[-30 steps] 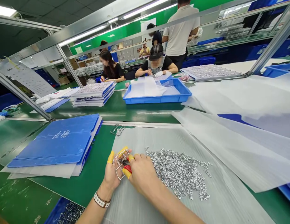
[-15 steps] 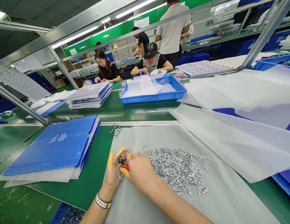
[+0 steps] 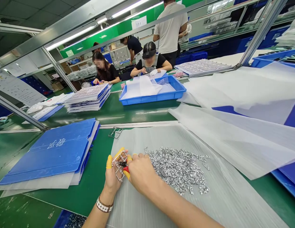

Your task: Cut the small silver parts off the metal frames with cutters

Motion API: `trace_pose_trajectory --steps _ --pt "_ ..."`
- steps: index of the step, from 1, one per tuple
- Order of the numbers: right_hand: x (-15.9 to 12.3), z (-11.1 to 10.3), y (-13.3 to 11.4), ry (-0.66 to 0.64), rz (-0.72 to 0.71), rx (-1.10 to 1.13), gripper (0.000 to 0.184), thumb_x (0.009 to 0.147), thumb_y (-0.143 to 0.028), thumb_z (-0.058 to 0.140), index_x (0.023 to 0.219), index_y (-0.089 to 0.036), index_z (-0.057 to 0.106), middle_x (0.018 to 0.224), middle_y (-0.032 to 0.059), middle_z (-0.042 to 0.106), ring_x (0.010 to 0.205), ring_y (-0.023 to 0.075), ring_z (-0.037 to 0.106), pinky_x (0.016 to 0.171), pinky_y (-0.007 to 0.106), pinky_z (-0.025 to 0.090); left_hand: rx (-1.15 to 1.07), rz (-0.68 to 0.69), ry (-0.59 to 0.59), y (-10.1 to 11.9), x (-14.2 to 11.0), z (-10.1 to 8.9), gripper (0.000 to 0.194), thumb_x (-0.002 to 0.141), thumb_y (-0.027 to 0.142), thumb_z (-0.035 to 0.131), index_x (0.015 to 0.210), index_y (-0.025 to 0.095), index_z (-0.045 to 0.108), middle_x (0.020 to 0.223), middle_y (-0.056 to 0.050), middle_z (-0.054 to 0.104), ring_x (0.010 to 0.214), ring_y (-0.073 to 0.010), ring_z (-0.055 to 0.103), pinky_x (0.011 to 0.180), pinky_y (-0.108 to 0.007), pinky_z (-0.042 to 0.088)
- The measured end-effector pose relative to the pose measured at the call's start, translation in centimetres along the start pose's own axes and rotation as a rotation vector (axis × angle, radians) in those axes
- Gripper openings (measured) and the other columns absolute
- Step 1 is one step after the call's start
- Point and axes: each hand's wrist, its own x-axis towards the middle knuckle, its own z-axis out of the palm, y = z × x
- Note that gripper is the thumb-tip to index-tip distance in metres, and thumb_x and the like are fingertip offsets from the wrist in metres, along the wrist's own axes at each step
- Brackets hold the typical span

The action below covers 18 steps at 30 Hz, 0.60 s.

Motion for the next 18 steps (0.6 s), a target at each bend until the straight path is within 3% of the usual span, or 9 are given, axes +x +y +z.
trace_pose_trajectory --steps 3,7,18 --pt "0.0 -0.5 0.7 0.019 0.036 -0.014 0.029 0.086 -0.041 0.054 0.096 -0.017 0.065 0.088 0.0116 0.067 0.085 0.0272 0.061 0.07 0.035 0.04 -0.076 -0.046 -0.014 0.7 -0.2 0.3 0.054 0.086 0.056 0.043 0.112 0.014 0.067 0.116 -0.014 0.066 0.103 -0.026 0.062 0.095 -0.039 0.044" --pt "0.3 -0.8 1.3 0.026 0.088 -0.017 0.031 0.087 -0.043 0.051 0.097 -0.016 0.064 0.091 0.0126 0.066 0.086 0.0283 0.061 0.068 0.036 0.04 -0.101 -0.057 -0.017 0.9 -0.4 0.6 0.053 0.087 0.055 0.043 0.11 0.013 0.067 0.114 -0.015 0.067 0.11 -0.0267 0.059 0.098 -0.039 0.041" --pt "0.7 -0.3 1.1 0.02 0.084 -0.006 0.032 0.087 -0.043 0.053 0.098 -0.016 0.064 0.092 0.012 0.066 0.086 0.0287 0.062 0.07 0.037 0.04 -0.031 0.005 -0.056 0.3 -0.6 0.6 0.055 0.089 0.055 0.039 0.115 0.014 0.065 0.116 -0.014 0.066 0.115 -0.0276 0.056 0.099 -0.039 0.04"
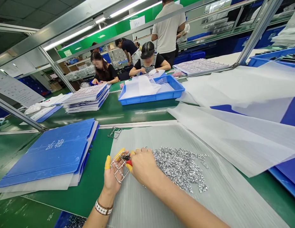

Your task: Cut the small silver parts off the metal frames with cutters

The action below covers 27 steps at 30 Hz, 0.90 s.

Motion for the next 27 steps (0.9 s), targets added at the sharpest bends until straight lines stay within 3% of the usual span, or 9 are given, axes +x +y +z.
trace_pose_trajectory --steps 15,27 --pt "0.1 -0.1 -0.2 0.016 -0.036 -0.031 0.028 0.087 -0.04 0.054 0.093 -0.015 0.066 0.086 0.0111 0.066 0.081 0.0275 0.062 0.066 0.035 0.041 0.049 0.021 0.032 -0.2 -0.1 0.0 0.054 0.085 0.056 0.047 0.112 0.015 0.067 0.114 -0.013 0.068 0.114 -0.0276 0.057 0.1 -0.039 0.039" --pt "-1.2 0.8 0.4 -0.007 -0.014 -0.059 0.028 0.084 -0.041 0.057 0.093 -0.016 0.064 0.087 0.0118 0.067 0.085 0.0285 0.061 0.07 0.037 0.038 -0.108 -0.028 0.075 2.0 0.6 -0.3 0.057 0.086 0.056 0.041 0.112 0.011 0.066 0.115 -0.016 0.066 0.101 -0.0257 0.064 0.094 -0.037 0.043"
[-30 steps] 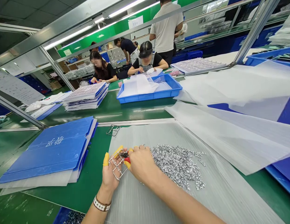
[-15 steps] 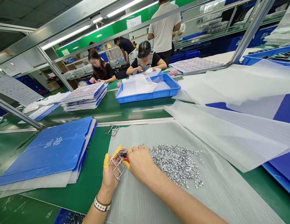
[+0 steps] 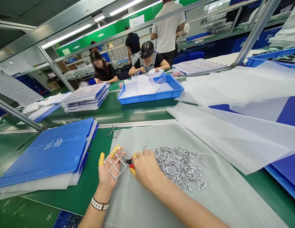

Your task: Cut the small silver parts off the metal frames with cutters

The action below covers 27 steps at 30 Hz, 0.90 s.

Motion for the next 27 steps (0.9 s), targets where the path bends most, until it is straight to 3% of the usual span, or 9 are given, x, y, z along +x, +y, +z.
trace_pose_trajectory --steps 16,27 --pt "0.5 -0.4 -0.8 0.005 -0.019 0.047 0.029 0.083 -0.041 0.058 0.094 -0.015 0.067 0.089 0.0125 0.068 0.088 0.0302 0.06 0.074 0.041 0.04 0.107 0.109 -0.018 -1.1 -0.7 0.1 0.048 0.089 0.051 0.043 0.111 0.017 0.068 0.119 -0.012 0.065 0.105 -0.0241 0.062 0.099 -0.037 0.041" --pt "0.6 0.6 -0.8 0.03 0.008 -0.001 0.027 0.083 -0.039 0.057 0.092 -0.015 0.066 0.085 0.0111 0.066 0.082 0.0291 0.06 0.069 0.039 0.039 0.191 0.148 -0.018 -1.4 -0.7 0.6 0.056 0.085 0.059 0.044 0.114 0.016 0.066 0.118 -0.013 0.065 0.11 -0.0266 0.059 0.104 -0.039 0.037"
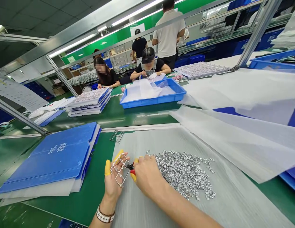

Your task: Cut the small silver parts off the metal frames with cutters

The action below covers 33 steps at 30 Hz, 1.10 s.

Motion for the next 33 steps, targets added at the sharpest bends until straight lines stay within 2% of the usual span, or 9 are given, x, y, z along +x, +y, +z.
trace_pose_trajectory --steps 7,21,27,33 --pt "0.1 -0.5 -0.1 -0.018 -0.007 -0.001 0.026 0.083 -0.038 0.057 0.09 -0.015 0.066 0.084 0.0112 0.066 0.082 0.0291 0.06 0.069 0.038 0.038 0.036 0.016 -0.005 0.0 -0.2 -0.2 0.059 0.086 0.061 0.038 0.115 0.017 0.065 0.122 -0.013 0.063 0.11 -0.0263 0.057 0.102 -0.04 0.038" --pt "0.0 -0.6 -0.1 0.018 -0.028 -0.024 0.023 0.086 -0.036 0.055 0.091 -0.016 0.065 0.082 0.0107 0.066 0.078 0.0274 0.06 0.065 0.036 0.037 -0.059 0.05 0.021 1.2 0.5 0.1 0.059 0.086 0.059 0.038 0.108 0.014 0.068 0.116 -0.014 0.066 0.103 -0.0253 0.062 0.099 -0.038 0.04" --pt "-0.6 -1.0 -1.1 0.017 -0.042 0.012 0.029 0.082 -0.041 0.058 0.093 -0.016 0.066 0.085 0.0107 0.066 0.085 0.0295 0.058 0.07 0.04 0.038 -0.137 0.038 0.073 1.5 0.9 0.1 0.055 0.087 0.057 0.04 0.104 0.014 0.07 0.114 -0.013 0.067 0.1 -0.0239 0.063 0.095 -0.035 0.043" --pt "-0.4 -1.5 -2.0 -0.02 -0.045 0.048 0.029 0.081 -0.04 0.06 0.095 -0.016 0.065 0.086 0.0101 0.066 0.084 0.0291 0.058 0.069 0.04 0.038 -0.095 0.03 0.075 1.1 0.6 0.3 0.056 0.086 0.059 0.04 0.107 0.017 0.069 0.117 -0.012 0.066 0.103 -0.0242 0.062 0.096 -0.037 0.043"
